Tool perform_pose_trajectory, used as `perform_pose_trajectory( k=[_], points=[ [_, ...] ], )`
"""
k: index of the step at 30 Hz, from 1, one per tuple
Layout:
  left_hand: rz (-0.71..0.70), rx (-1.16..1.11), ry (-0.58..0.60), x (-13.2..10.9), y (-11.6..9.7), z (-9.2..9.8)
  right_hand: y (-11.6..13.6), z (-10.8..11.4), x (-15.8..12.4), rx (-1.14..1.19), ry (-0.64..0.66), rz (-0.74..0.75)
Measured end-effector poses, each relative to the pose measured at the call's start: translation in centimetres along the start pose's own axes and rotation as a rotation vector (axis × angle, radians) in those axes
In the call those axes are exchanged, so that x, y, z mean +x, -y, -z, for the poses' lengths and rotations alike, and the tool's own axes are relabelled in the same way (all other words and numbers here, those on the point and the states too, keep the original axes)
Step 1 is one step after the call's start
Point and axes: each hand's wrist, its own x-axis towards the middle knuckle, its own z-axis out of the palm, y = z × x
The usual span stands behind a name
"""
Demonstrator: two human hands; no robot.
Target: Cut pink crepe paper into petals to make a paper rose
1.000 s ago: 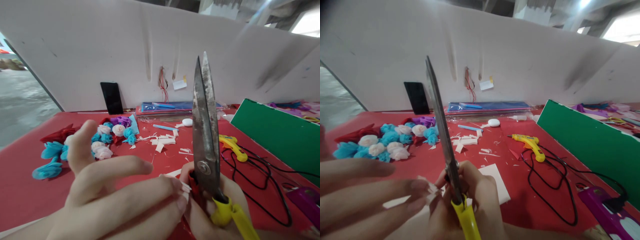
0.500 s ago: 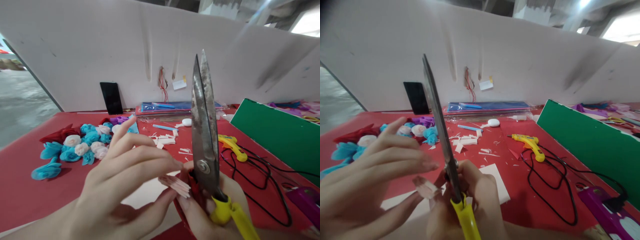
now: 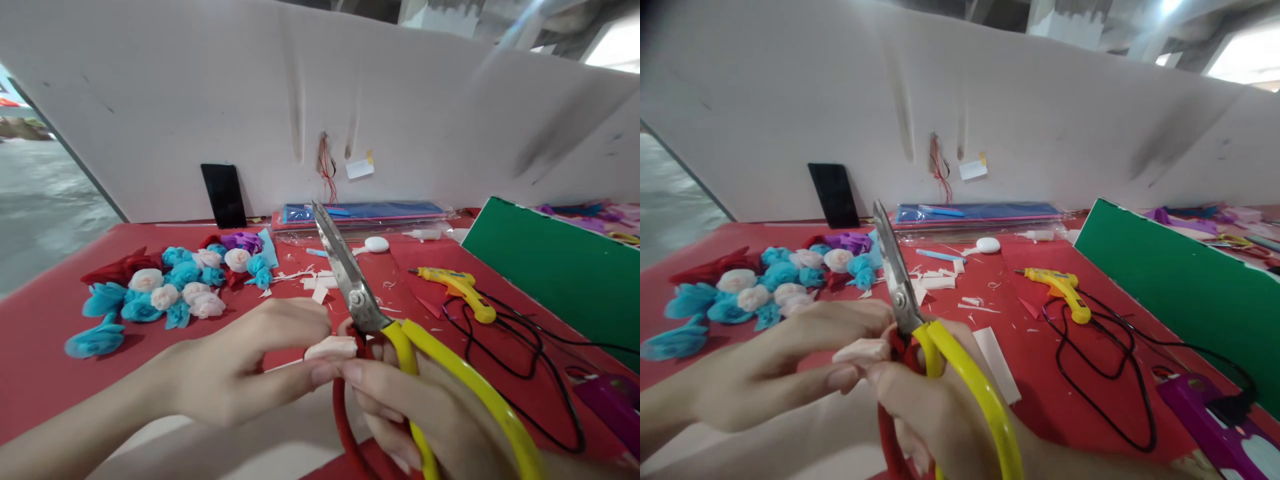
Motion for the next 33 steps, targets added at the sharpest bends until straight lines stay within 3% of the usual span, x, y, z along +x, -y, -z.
perform_pose_trajectory(
  k=[2, 7, 14, 20, 25, 28, 30, 33],
  points=[
    [0.020, -0.065, 0.080, 0.0, 0.2, 0.2, 0.0, 0.3, 0.1, 0.056, 0.077, -0.052],
    [0.091, -0.180, 0.249, 0.2, 0.2, 0.6, 0.3, 0.6, 0.3, -0.011, 0.038, -0.173],
    [0.089, -0.201, 0.329, 0.3, 0.9, 0.7, 0.2, 1.2, 0.9, -0.088, 0.094, -0.175],
    [0.018, -0.213, 0.029, 0.4, 1.5, 0.6, -0.5, 1.5, 1.4, 0.107, -0.012, -0.061],
    [-0.078, -0.172, -0.239, 0.0, 1.8, 0.7, -0.9, 1.7, 2.3, 0.055, 0.122, 0.204],
    [-0.092, -0.144, -0.383, -0.1, 2.0, 0.8, -1.1, 2.0, 2.6, -0.066, 0.166, 0.282],
    [-0.078, -0.196, -0.435, -0.1, 1.9, 0.9, -1.2, 2.3, 2.7, 0.050, 0.243, 0.289],
    [-0.006, -0.445, -0.424, 0.0, 1.7, 1.0, -1.2, 2.9, 2.7, 0.122, 0.224, 0.218]
  ],
)
